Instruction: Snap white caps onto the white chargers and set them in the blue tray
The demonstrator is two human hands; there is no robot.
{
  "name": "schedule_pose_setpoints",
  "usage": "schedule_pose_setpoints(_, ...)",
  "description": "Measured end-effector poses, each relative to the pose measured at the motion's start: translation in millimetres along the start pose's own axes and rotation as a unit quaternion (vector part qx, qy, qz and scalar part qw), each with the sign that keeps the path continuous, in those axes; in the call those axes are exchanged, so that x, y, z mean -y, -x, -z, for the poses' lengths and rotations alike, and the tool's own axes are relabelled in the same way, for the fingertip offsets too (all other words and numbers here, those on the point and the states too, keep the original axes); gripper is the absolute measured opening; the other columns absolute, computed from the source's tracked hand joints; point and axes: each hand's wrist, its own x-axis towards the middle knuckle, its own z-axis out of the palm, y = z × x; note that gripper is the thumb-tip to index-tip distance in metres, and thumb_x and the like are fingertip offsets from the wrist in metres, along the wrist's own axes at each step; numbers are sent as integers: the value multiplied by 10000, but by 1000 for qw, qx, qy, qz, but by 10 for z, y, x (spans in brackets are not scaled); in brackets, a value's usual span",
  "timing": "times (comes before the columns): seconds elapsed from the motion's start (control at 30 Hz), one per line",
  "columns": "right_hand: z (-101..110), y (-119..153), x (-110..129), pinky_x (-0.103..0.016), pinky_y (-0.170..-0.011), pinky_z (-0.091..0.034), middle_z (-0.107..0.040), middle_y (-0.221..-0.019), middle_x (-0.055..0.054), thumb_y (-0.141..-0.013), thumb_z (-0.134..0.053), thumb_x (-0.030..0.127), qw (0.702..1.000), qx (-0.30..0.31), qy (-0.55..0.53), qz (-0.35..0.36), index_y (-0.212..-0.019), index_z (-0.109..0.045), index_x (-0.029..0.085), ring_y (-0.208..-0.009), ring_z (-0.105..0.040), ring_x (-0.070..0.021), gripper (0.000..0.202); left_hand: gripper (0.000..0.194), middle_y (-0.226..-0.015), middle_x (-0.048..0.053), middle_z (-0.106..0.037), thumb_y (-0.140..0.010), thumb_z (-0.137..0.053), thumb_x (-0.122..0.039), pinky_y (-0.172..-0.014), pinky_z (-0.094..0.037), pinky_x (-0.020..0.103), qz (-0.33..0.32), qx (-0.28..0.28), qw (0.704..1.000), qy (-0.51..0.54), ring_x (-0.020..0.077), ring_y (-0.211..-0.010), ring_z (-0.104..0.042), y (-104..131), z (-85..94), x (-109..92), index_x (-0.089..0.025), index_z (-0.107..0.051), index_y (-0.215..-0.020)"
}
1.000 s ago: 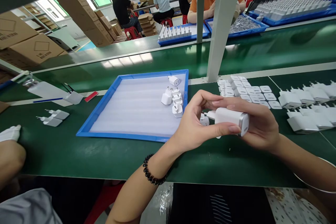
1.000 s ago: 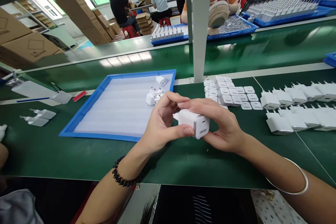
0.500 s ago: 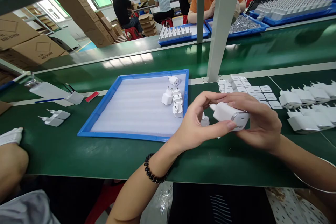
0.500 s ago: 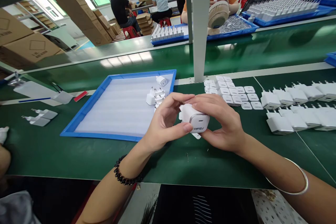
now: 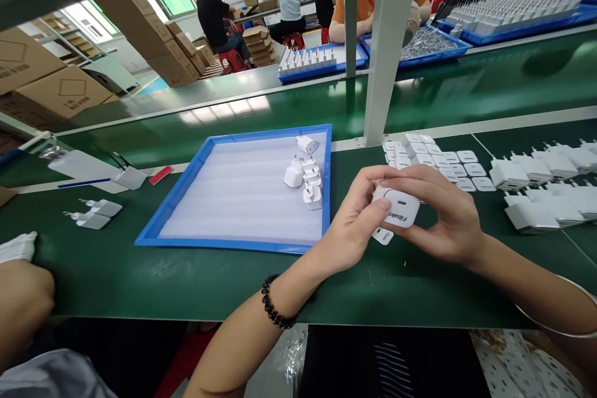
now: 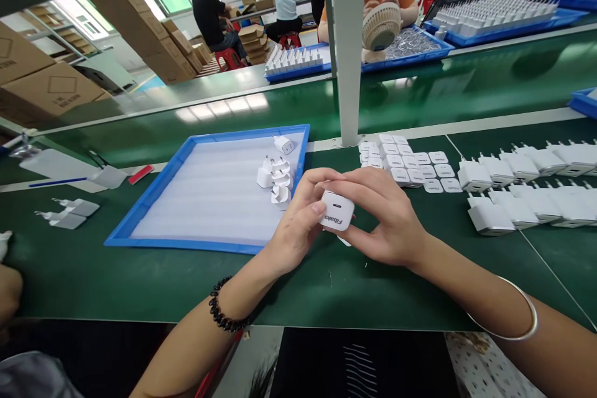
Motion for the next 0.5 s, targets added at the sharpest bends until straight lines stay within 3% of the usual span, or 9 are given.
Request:
schedule_pose_setpoints(0.23,19,-8,15,-399,-721,-539,-715,-919,-68,-795,-747,184,1000,0,-2,-16,-1168,-653,260,-840,-685,-260,392,329,-1092,47,-570,-970,-509,-470,-814,-454,273,41,30,999,-15,149,-902,-529,-23,5,-61,-238,-510,-1203)
schedule_pose_setpoints(0.5,64,-16,-90,-376,-644,-493,-672,-925,-50,-846,-703,296,989,105,-95,-38,-1174,-636,289,-782,-623,-233,335,376,-1037,50,-603,-910,-613,-445,-791,-470,300,111,76,991,-15,190,-951,-580,-61,65,-120,-244,-509,-1210)
